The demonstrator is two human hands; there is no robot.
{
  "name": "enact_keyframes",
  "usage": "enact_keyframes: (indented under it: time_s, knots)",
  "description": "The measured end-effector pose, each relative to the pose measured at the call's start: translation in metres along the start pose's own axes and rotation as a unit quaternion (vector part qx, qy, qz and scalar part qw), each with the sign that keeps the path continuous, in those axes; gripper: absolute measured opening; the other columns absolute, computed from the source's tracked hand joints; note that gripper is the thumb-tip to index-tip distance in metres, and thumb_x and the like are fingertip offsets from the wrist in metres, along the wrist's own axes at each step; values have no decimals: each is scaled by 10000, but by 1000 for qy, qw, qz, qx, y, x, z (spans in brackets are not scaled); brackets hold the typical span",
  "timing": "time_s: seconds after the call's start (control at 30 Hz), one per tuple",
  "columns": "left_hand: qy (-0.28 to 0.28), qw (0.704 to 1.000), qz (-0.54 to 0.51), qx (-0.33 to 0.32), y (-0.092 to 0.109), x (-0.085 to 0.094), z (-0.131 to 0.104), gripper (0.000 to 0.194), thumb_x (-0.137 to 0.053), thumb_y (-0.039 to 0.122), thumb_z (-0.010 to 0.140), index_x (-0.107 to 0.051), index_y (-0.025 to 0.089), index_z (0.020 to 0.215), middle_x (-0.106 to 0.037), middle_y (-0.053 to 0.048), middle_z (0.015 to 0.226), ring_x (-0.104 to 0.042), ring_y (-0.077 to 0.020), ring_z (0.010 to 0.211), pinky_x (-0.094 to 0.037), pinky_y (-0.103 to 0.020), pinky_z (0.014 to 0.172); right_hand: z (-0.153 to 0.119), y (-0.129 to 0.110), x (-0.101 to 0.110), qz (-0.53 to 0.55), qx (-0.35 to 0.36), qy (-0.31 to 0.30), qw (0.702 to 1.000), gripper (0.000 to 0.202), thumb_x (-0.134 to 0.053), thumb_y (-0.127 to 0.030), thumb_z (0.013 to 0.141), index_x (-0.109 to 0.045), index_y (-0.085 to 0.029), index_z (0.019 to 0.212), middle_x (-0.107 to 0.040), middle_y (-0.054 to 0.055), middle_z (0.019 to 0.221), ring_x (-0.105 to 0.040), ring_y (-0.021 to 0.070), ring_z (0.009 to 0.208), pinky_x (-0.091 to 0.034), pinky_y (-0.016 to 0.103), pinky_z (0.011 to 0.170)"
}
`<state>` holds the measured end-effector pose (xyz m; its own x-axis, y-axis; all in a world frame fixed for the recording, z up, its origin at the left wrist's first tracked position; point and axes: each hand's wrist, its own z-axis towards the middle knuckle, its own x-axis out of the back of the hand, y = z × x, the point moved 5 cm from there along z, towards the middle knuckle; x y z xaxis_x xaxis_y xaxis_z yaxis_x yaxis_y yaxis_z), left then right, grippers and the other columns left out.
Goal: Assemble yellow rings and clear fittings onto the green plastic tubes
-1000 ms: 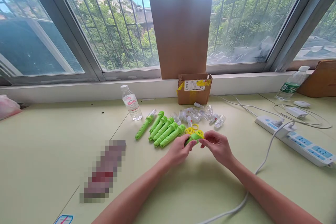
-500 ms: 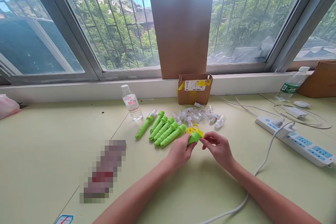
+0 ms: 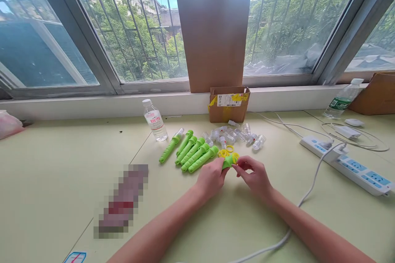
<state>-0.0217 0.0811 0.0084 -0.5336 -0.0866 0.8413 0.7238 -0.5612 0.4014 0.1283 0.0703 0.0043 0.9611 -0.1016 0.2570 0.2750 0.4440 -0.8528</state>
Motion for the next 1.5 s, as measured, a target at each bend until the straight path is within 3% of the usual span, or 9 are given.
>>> enact_keyframes:
  time_s: [0.23,0.6,0.83,1.17,1.3,1.5]
  knots:
    - [-11,1000,6,-11,-5,-2,0,237,-395,327,919,-547,169,1010,-657,-74,902,-619,-198,772,-436,-276,658,2,1,-2,-4,13,-27,1000,230,-609,-368,817,-602,-227,999,-521,-27,613,-540,122,495,-535,270,486]
    - [-30,999,10,-36,-7,-4,0,259,-377,336,927,-551,167,1017,-652,-80,900,-622,-203,778,-437,-282,663,6,6,-1,19,-15,-89,996,293,-597,-385,819,-578,-216,1057,-466,-54,578,-494,101,438,-516,244,443]
    - [-16,996,-33,-78,-1,-1,-2,274,-383,326,927,-553,168,1073,-655,-87,928,-622,-202,823,-455,-288,701,9,3,-3,54,-24,-133,989,293,-622,-394,799,-512,-225,1012,-565,-44,641,-562,111,472,-550,265,490]
    - [22,991,-63,-114,3,4,-3,213,-436,311,906,-566,158,979,-666,-55,835,-617,-161,696,-454,-252,610,11,1,-1,51,-18,-83,995,391,-712,-484,689,-528,-226,917,-558,-47,552,-618,163,479,-506,250,430]
    - [34,991,-67,-111,4,7,-4,341,-490,310,878,-471,165,1186,-678,-56,892,-640,-162,697,-482,-253,601,9,2,-1,44,-24,-75,996,380,-710,-488,687,-537,-230,906,-527,-58,513,-578,150,457,-471,244,418]
    - [46,982,-19,-184,13,10,-7,477,-416,259,921,-311,211,1383,-665,-76,1043,-655,-178,846,-517,-279,684,6,-2,-1,22,-16,-86,996,330,-686,-411,737,-520,-216,944,-415,-90,500,-447,95,443,-406,216,444]
